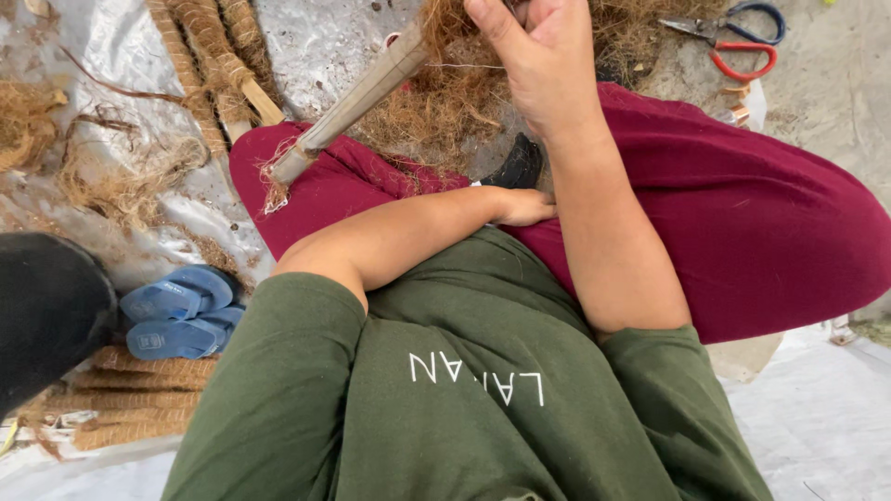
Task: The person sits on the floor and wraps coconut fiber around a broom handle using white twine. They repeatedly pull twine from a spool, wrap it around the fiber-covered handle, and tighten it to secure the fibers in place.
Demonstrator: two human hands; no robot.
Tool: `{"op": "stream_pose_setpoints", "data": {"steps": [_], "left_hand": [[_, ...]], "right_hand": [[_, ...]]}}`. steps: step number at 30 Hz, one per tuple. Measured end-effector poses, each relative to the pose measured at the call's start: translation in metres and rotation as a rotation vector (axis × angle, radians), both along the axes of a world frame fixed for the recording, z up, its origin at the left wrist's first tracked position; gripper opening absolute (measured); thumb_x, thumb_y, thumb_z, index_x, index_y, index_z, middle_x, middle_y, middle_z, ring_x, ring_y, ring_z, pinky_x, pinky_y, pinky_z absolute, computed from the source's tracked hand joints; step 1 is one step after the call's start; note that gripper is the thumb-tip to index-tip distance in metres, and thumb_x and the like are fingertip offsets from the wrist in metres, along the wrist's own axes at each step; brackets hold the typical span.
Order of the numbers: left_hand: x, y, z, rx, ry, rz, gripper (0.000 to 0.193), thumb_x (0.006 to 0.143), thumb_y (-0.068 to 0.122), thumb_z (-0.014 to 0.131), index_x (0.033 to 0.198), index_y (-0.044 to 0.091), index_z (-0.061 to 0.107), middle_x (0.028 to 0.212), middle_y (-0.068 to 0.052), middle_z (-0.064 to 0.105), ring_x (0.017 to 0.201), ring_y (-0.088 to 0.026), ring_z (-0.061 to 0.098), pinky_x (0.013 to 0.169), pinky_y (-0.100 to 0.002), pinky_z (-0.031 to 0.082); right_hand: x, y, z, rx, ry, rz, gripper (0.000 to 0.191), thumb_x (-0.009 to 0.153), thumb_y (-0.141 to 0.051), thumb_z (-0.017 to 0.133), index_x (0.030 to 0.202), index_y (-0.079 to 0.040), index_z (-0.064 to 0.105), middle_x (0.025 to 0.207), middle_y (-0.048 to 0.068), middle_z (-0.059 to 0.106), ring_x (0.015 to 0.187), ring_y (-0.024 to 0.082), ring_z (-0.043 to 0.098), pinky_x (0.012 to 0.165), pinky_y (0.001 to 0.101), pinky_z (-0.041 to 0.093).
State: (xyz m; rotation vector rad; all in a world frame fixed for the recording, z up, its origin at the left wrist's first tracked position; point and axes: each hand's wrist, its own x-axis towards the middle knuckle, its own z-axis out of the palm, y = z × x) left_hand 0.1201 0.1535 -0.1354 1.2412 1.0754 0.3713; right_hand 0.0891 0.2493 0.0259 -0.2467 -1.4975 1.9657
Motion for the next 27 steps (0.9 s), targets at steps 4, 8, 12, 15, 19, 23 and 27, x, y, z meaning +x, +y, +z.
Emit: {"op": "stream_pose_setpoints", "data": {"steps": [4,8,12,15,19,23,27], "left_hand": [[-0.0058,-0.0020,0.0031,-0.444,0.042,0.067,0.079,0.101,0.061,0.038,0.138,-0.007,0.055,0.149,-0.025,0.051,0.138,-0.034,0.052,0.115,-0.042,0.039],[-0.0047,-0.0062,0.0018,-0.471,-0.046,0.093,0.086,0.109,0.058,0.047,0.136,-0.022,0.056,0.143,-0.043,0.046,0.131,-0.054,0.040,0.111,-0.056,0.038],[-0.0013,-0.0024,0.0030,-0.082,-0.267,0.124,0.084,0.096,0.062,0.040,0.151,-0.001,0.045,0.157,-0.021,0.044,0.144,-0.030,0.040,0.116,-0.041,0.030],[-0.0015,-0.0006,0.0065,-0.401,-0.052,0.108,0.086,0.098,0.066,0.037,0.148,-0.002,0.048,0.155,-0.021,0.046,0.142,-0.030,0.046,0.116,-0.041,0.037],[-0.0043,-0.0045,0.0059,-0.495,-0.111,0.124,0.087,0.098,0.066,0.039,0.145,-0.006,0.051,0.153,-0.022,0.052,0.140,-0.031,0.053,0.115,-0.042,0.041],[-0.0034,-0.0029,0.0037,-0.332,-0.029,0.030,0.092,0.106,0.067,0.031,0.130,-0.017,0.063,0.135,-0.034,0.061,0.127,-0.045,0.057,0.112,-0.048,0.046],[0.0006,-0.0006,0.0092,-0.063,-0.418,0.162,0.088,0.098,0.067,0.037,0.157,0.002,0.033,0.165,-0.019,0.025,0.152,-0.031,0.020,0.121,-0.042,0.019]], "right_hand": [[0.0019,0.0019,0.0026,0.011,-0.070,0.003,0.028,0.108,-0.011,0.076,0.130,0.001,0.064,0.119,0.001,0.070,0.103,0.008,0.063,0.090,0.0250,0.052],[0.0044,0.0012,0.0007,-0.033,-0.222,-0.039,0.031,0.102,-0.014,0.077,0.126,0.001,0.065,0.100,0.001,0.064,0.079,0.005,0.051,0.072,0.0238,0.042],[0.0025,0.0011,-0.0007,0.021,-0.224,-0.043,0.032,0.107,-0.016,0.078,0.129,0.003,0.065,0.098,-0.002,0.061,0.069,0.002,0.045,0.060,0.0204,0.036],[0.0018,-0.0006,-0.0012,0.052,-0.197,-0.023,0.038,0.107,-0.018,0.077,0.134,0.003,0.059,0.107,-0.002,0.063,0.077,0.002,0.048,0.065,0.0201,0.040],[0.0059,-0.0024,-0.0014,0.082,-0.195,-0.029,0.045,0.107,-0.019,0.076,0.139,0.002,0.054,0.114,-0.002,0.066,0.080,0.002,0.049,0.067,0.0199,0.043],[0.0066,0.0005,-0.0021,0.114,-0.256,-0.051,0.048,0.105,-0.020,0.078,0.141,0.001,0.055,0.105,-0.003,0.064,0.069,0.002,0.042,0.060,0.0211,0.037],[0.0019,0.0017,-0.0039,0.055,-0.343,-0.066,0.046,0.103,-0.017,0.078,0.136,0.004,0.055,0.104,0.002,0.061,0.075,0.008,0.041,0.066,0.0265,0.037]]}}
